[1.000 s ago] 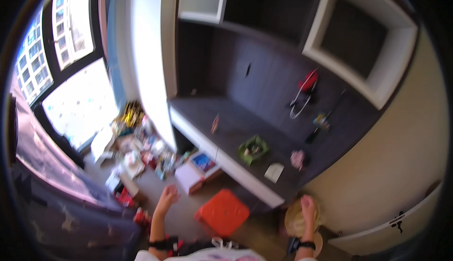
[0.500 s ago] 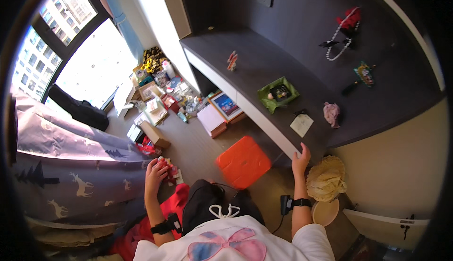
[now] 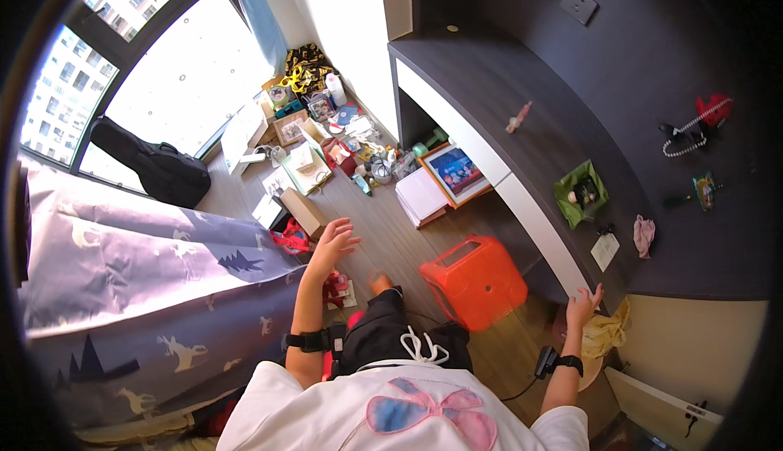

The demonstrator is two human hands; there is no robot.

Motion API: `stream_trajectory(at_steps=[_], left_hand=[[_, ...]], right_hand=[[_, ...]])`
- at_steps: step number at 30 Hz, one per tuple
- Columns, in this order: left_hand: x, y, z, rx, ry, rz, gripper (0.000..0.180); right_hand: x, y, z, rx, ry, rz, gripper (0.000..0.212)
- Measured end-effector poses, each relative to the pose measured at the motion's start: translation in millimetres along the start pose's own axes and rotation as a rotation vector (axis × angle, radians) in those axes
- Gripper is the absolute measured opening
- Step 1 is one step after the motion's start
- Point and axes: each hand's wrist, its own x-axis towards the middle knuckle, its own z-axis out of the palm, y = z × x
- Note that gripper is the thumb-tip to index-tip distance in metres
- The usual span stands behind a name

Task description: The person wrings out a cloth in a bucket of water, wipes the inside surfaces of a shelving unit, and then carries the bucket to a bathroom to empty and rinse it.

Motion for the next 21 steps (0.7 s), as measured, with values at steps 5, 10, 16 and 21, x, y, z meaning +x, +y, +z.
stream_trajectory(at_steps=[5, 10, 16, 21], left_hand=[[12, 14, -78, -0.046, 0.111, 0.005, 0.041], [-2, 17, -127, -0.109, 0.250, 0.031, 0.039], [-20, 24, -146, -0.172, 0.347, 0.037, 0.039], [-13, 47, -132, -0.111, 0.246, 0.082, 0.042]], right_hand=[[24, -1, 12, 0.053, -0.103, 0.124, 0.026], [31, -12, -8, 0.073, -0.279, 0.200, 0.032], [27, -6, -13, 0.272, -0.333, 0.296, 0.030], [25, -18, -26, 0.260, -0.348, 0.263, 0.025]])
